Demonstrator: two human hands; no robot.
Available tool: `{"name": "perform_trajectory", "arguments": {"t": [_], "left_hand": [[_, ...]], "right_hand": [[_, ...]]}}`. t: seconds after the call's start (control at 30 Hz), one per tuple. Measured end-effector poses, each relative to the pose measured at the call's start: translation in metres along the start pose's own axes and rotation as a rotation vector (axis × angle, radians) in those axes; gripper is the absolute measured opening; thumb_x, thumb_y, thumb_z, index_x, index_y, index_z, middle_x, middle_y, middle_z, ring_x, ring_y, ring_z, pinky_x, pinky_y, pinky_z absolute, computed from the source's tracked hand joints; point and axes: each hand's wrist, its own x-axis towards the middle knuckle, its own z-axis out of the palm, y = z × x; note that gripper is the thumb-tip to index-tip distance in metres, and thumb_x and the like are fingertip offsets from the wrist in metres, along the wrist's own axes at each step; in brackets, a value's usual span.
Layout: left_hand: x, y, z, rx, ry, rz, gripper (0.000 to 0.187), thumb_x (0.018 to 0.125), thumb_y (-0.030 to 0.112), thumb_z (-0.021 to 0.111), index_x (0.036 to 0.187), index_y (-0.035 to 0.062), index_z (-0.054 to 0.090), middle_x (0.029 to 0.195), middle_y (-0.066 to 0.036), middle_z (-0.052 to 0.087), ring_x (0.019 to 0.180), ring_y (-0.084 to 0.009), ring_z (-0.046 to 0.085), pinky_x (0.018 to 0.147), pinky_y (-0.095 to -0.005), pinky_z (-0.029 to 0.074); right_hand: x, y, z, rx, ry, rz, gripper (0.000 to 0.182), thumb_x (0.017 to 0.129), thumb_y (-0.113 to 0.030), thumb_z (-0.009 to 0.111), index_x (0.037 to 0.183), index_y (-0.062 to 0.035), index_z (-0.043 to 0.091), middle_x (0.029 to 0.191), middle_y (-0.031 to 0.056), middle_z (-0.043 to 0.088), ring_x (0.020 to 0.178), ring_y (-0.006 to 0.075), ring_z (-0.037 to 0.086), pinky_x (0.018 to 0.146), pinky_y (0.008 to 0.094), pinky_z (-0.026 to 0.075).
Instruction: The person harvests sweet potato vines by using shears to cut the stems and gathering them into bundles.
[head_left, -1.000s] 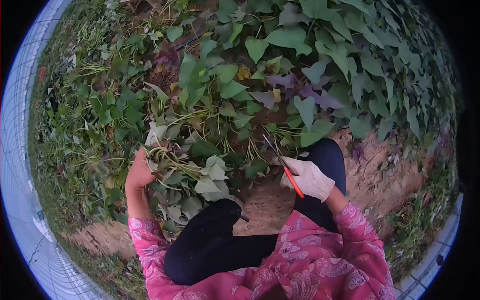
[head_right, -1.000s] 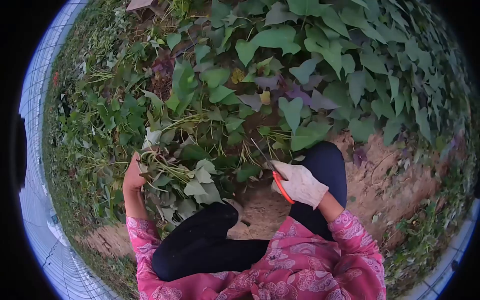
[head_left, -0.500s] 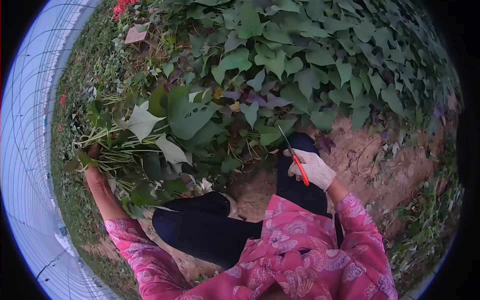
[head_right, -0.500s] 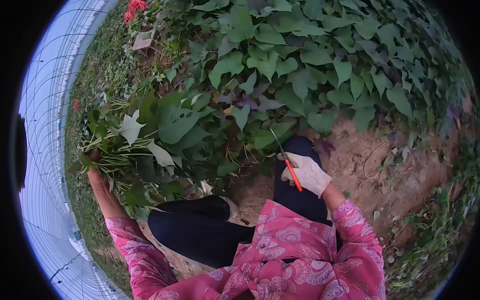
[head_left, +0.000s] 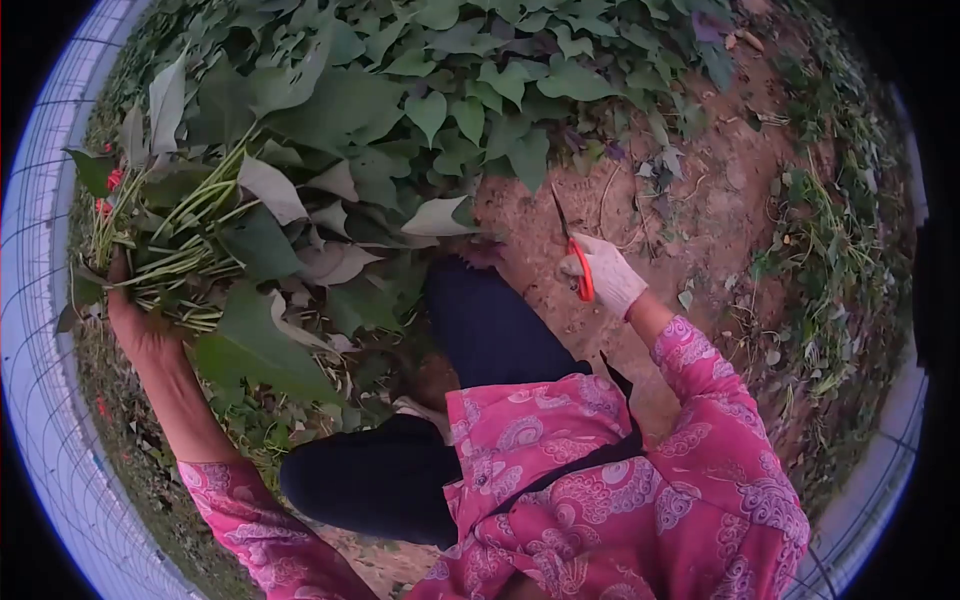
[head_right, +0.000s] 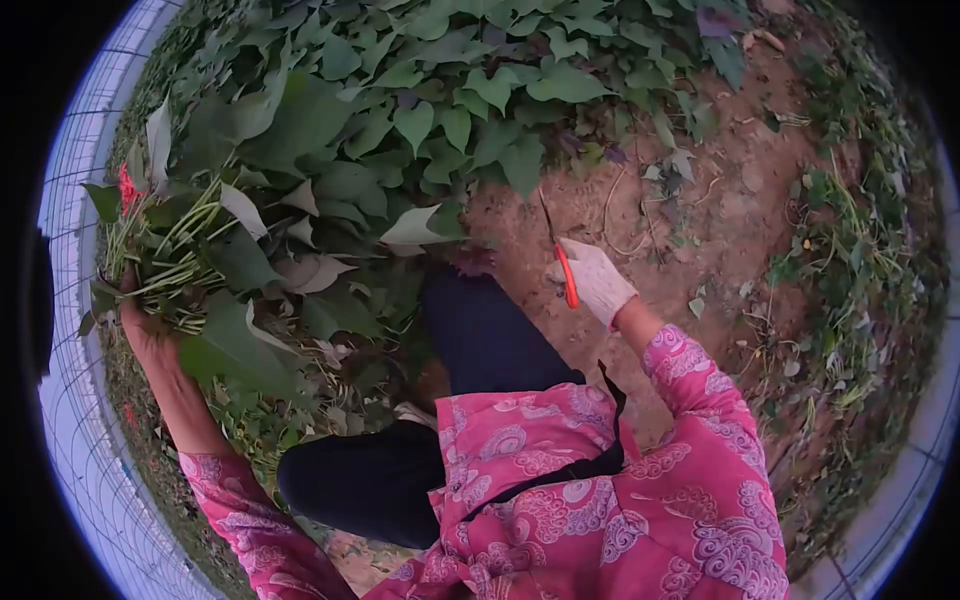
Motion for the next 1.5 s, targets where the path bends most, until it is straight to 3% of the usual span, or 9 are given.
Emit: {"name": "perform_trajectory", "arguments": {"t": [0.27,0.5,0.6,0.77,0.97,1.13,1.3,1.37,1.5], "left_hand": [[-0.158,-0.191,0.243,-0.317,-0.28,-0.648,0.032,0.084,0.021,0.068,0.111,0.0074,0.06,0.104,-0.006,0.063,0.09,-0.021,0.059,0.078,-0.0376,0.049],[-0.301,-0.388,0.273,-0.343,-0.253,-1.22,0.026,0.086,0.018,0.061,0.105,0.001,0.06,0.096,-0.009,0.063,0.081,-0.0233,0.063,0.069,-0.0397,0.055],[-0.371,-0.363,0.268,-0.048,-0.707,-1.088,0.022,0.081,0.014,0.06,0.095,-0.0032,0.063,0.091,-0.008,0.065,0.083,-0.0171,0.061,0.072,-0.0337,0.048],[-0.406,-0.298,0.264,-0.472,-0.676,-1.4,0.02,0.078,0.012,0.061,0.09,-0.0028,0.065,0.088,-0.008,0.067,0.081,-0.0158,0.061,0.072,-0.0329,0.048],[-0.346,-0.461,0.223,0.023,-0.577,-0.884,0.03,0.07,0.016,0.069,0.094,-0.0019,0.067,0.091,-0.011,0.068,0.081,-0.0198,0.065,0.073,-0.0336,0.051],[-0.287,-0.494,0.187,0.576,-0.533,-0.901,0.03,0.066,0.019,0.071,0.087,-0.0023,0.067,0.089,-0.015,0.068,0.083,-0.0239,0.066,0.074,-0.0346,0.052],[-0.3,-0.455,0.182,0.642,-0.606,-0.972,0.058,0.067,0.022,0.071,0.115,-0.0057,0.052,0.105,-0.022,0.064,0.094,-0.0287,0.065,0.077,-0.0351,0.052],[-0.296,-0.403,0.175,0.539,-0.682,-0.91,0.059,0.07,0.02,0.07,0.119,-0.0047,0.049,0.108,-0.019,0.062,0.095,-0.0251,0.061,0.078,-0.0328,0.049],[-0.251,-0.33,0.138,0.375,-0.842,-0.683,0.052,0.079,0.015,0.063,0.126,-0.0011,0.047,0.113,-0.013,0.06,0.101,-0.0206,0.057,0.084,-0.0323,0.047]], "right_hand": [[-0.107,-0.03,-0.138,0.475,0.822,-0.355,0.019,0.081,-0.012,0.06,0.097,-0.0009,0.057,0.076,0.0021,0.058,0.061,0.0091,0.051,0.055,0.0225,0.041],[-0.167,0.034,-0.19,0.045,1.016,-0.183,0.043,0.082,-0.007,0.054,0.124,0.0005,0.053,0.08,0.0006,0.061,0.064,0.0069,0.05,0.057,0.0209,0.04],[-0.16,0.05,-0.186,-0.04,0.969,-0.07,0.044,0.082,-0.008,0.055,0.125,0.0003,0.053,0.08,0.0004,0.06,0.065,0.0073,0.051,0.057,0.021,0.04],[-0.16,-0.001,-0.17,-0.743,0.862,0.005,0.041,0.086,-0.012,0.055,0.124,0.0033,0.053,0.091,0.0046,0.066,0.074,0.012,0.058,0.069,0.0249,0.047],[-0.11,0.018,-0.158,-0.766,0.764,-0.046,0.048,0.089,-0.017,0.056,0.132,0.0032,0.046,0.119,0.0132,0.062,0.106,0.0169,0.059,0.09,0.027,0.045],[-0.067,0.061,-0.085,-0.368,0.465,0.129,0.04,0.087,-0.009,0.052,0.126,-0.0014,0.053,0.08,-0.0009,0.059,0.06,0.0052,0.048,0.052,0.0214,0.039],[-0.047,0.076,-0.064,-0.741,0.362,0.079,0.042,0.083,-0.013,0.054,0.124,-0.0022,0.054,0.08,0.0046,0.062,0.065,0.0096,0.054,0.059,0.0263,0.045],[-0.04,0.067,-0.054,-0.764,0.306,0.19,0.037,0.086,-0.026,0.053,0.118,-0.0077,0.056,0.093,0.0225,0.063,0.086,0.0387,0.061,0.072,0.039,0.048],[-0.024,0.091,-0.051,-0.915,0.247,0.112,0.036,0.087,-0.027,0.05,0.119,-0.0097,0.055,0.096,0.0233,0.062,0.091,0.0407,0.06,0.074,0.0443,0.048]]}}
